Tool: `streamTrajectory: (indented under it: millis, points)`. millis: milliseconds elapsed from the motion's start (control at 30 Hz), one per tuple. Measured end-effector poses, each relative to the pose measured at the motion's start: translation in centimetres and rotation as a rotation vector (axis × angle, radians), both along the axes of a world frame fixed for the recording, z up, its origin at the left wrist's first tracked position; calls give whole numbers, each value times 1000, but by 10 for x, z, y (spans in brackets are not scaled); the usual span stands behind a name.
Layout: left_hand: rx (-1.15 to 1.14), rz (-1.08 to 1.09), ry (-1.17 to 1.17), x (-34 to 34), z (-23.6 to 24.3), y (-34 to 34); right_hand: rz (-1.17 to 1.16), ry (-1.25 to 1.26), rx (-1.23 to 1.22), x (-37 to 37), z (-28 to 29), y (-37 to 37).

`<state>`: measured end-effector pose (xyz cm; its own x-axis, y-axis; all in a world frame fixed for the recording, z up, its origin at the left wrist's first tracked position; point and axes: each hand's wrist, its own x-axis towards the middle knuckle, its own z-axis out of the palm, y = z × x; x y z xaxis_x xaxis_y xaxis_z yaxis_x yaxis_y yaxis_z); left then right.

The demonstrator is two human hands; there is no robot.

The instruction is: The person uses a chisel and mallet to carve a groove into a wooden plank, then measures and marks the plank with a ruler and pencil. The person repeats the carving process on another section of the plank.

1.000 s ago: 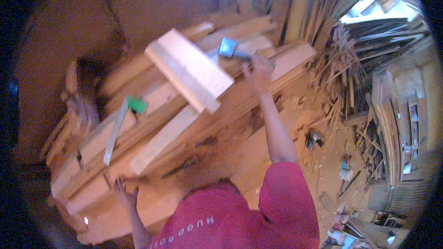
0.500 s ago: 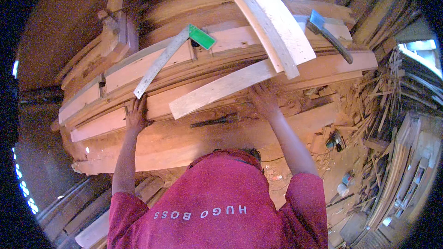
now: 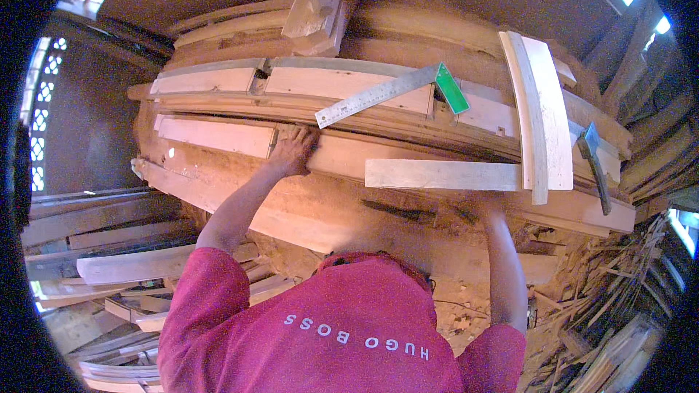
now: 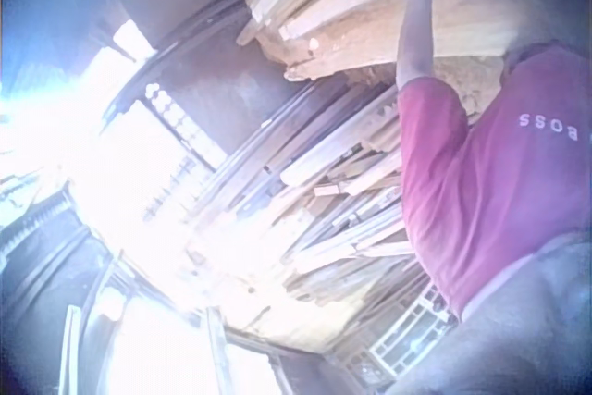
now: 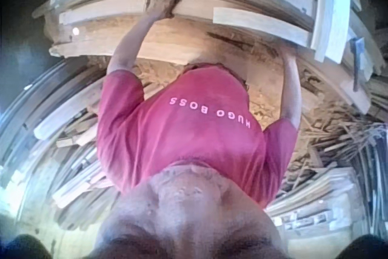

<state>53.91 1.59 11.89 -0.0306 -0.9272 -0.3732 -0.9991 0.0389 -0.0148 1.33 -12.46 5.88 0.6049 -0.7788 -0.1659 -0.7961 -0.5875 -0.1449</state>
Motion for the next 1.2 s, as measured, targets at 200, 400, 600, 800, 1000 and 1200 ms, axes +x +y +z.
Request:
streamTrajectory:
  millis: [200, 400, 600, 800, 1000, 1200]
  points:
    - [50, 57, 104, -40, 28, 80, 170, 339, -168, -3, 61, 43]
    - [125, 104, 188, -71, 36, 167, 114, 296, 169, -6, 119, 113]
    - [193, 93, 169, -94, 22, 227, 136, 330, 187, -20, 125, 166]
    - [295, 86, 221, -112, 7, 245, 152, 392, 266, -41, 108, 197]
    - [344, -71, 288, -108, -28, 251, 145, 460, 515, -61, 80, 203]
    - [518, -141, 346, -101, -60, 222, 262, 522, 695, -70, 36, 186]
